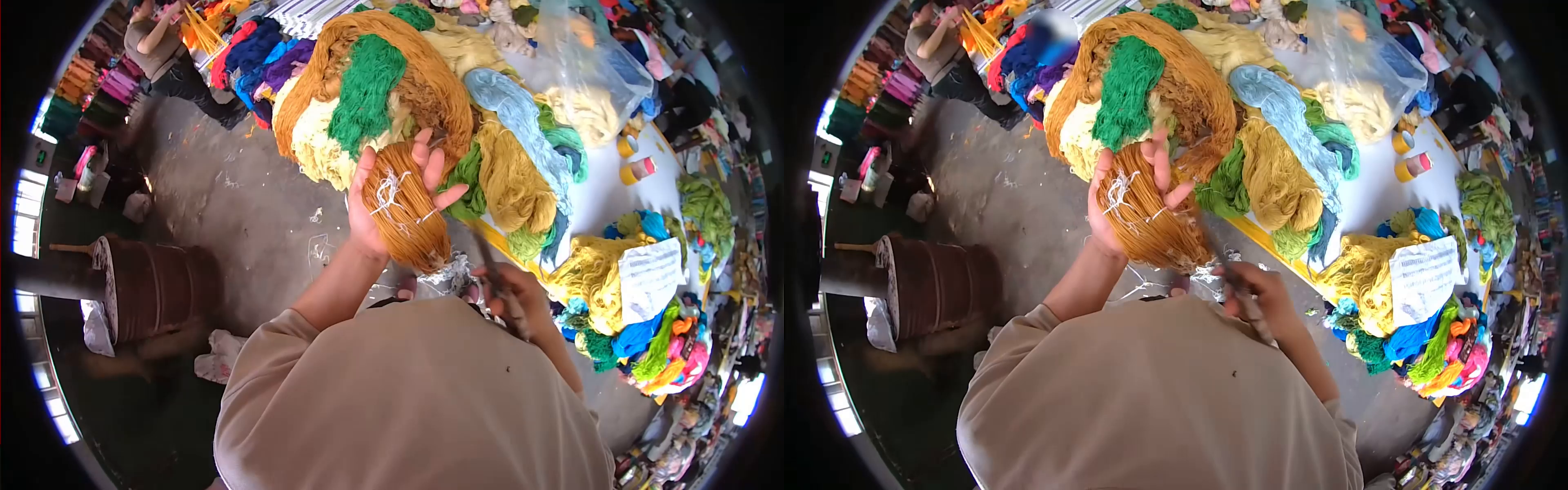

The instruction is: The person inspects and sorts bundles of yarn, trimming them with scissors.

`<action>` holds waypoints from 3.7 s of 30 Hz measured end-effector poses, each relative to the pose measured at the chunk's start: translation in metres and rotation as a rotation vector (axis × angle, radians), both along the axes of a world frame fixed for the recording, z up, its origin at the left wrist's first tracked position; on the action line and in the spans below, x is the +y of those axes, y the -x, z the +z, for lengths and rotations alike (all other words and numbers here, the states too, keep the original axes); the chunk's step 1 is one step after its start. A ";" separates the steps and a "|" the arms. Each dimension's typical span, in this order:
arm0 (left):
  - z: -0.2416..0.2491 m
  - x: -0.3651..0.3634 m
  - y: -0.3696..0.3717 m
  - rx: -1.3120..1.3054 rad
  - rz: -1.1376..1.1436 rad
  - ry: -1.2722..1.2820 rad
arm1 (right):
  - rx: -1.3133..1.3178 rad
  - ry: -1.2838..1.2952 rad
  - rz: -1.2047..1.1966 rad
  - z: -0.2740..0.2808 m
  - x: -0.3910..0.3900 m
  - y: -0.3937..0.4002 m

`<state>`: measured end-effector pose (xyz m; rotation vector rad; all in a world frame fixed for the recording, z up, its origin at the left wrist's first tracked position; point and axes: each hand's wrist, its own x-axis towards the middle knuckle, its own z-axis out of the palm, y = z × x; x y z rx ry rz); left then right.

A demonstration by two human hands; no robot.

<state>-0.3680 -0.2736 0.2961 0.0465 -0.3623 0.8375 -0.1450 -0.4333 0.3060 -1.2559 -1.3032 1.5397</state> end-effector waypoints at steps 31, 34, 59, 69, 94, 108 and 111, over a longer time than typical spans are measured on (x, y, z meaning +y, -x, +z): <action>-0.002 0.012 0.074 0.683 0.495 -0.025 | -0.538 -0.807 -0.008 -0.008 0.030 0.073; 0.005 0.015 0.090 0.778 0.625 -0.139 | -0.721 -0.309 -0.132 -0.062 -0.036 0.020; 0.021 0.006 0.061 0.228 0.250 -0.078 | -0.137 -0.026 -0.094 0.023 0.050 0.068; 0.013 0.010 0.064 0.007 0.114 0.016 | -0.201 0.143 0.142 0.036 0.043 0.094; 0.001 -0.035 0.035 0.774 0.286 -0.101 | -0.138 -0.649 -0.296 0.022 0.083 0.135; -0.011 0.009 0.060 0.780 0.563 -0.097 | 0.503 -0.399 -0.675 -0.012 -0.061 -0.027; -0.009 0.005 0.062 0.917 0.603 -0.430 | 0.147 0.134 -0.804 -0.061 -0.117 -0.080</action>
